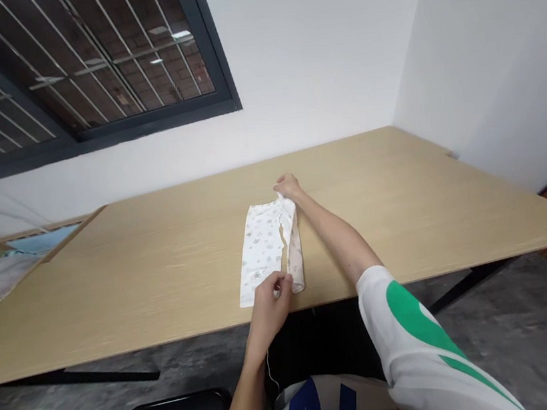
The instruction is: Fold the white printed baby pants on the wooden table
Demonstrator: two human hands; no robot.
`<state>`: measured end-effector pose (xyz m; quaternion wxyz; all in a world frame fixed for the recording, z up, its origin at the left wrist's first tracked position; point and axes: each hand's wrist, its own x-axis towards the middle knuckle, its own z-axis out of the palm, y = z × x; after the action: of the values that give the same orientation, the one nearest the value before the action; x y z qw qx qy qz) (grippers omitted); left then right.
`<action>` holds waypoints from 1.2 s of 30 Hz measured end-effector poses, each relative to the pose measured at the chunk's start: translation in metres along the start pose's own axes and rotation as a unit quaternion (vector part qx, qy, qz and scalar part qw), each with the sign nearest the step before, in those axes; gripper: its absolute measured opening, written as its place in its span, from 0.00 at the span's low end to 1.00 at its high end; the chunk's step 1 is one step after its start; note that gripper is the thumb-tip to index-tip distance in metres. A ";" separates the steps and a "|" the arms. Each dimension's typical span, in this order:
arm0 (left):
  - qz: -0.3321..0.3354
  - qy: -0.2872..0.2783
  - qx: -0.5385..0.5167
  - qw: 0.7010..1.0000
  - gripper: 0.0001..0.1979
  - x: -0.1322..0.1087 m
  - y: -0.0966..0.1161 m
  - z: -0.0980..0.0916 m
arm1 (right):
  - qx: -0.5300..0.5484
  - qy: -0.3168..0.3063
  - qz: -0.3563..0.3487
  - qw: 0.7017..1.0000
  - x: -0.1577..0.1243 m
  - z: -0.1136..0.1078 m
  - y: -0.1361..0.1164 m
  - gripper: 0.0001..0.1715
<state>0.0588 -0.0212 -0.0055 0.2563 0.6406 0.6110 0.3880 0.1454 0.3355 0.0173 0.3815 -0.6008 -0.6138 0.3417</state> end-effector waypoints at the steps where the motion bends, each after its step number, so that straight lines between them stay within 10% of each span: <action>1: -0.008 0.014 -0.002 1.000 0.18 -0.004 -0.002 -0.007 | -0.001 -0.001 -0.003 1.000 0.000 0.007 -0.008 0.20; 11: -0.101 0.104 0.157 0.977 0.18 -0.032 -0.036 -0.061 | -0.028 -0.034 -0.032 0.999 -0.022 0.087 -0.043 0.23; 22: 0.003 0.151 0.316 0.936 0.18 -0.050 -0.042 -0.047 | -0.052 -0.130 -0.172 0.975 -0.082 0.107 -0.057 0.15; 25: 0.049 0.104 0.331 0.936 0.22 -0.058 -0.037 -0.027 | -0.028 -0.241 -0.293 0.925 -0.138 0.092 -0.049 0.23; 31: 0.039 0.057 0.381 0.922 0.24 -0.067 -0.033 0.005 | 0.004 -0.504 -0.479 0.718 -0.249 0.044 -0.016 0.30; 36: 0.023 0.037 0.393 0.919 0.20 -0.067 -0.028 0.006 | -0.044 -0.502 -0.498 0.706 -0.250 0.038 0.011 0.29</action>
<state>0.0504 -0.0823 -0.0441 -0.0475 0.6887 0.7087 0.1457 0.1136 0.0883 -0.0250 0.1046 0.0366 -0.9389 0.3259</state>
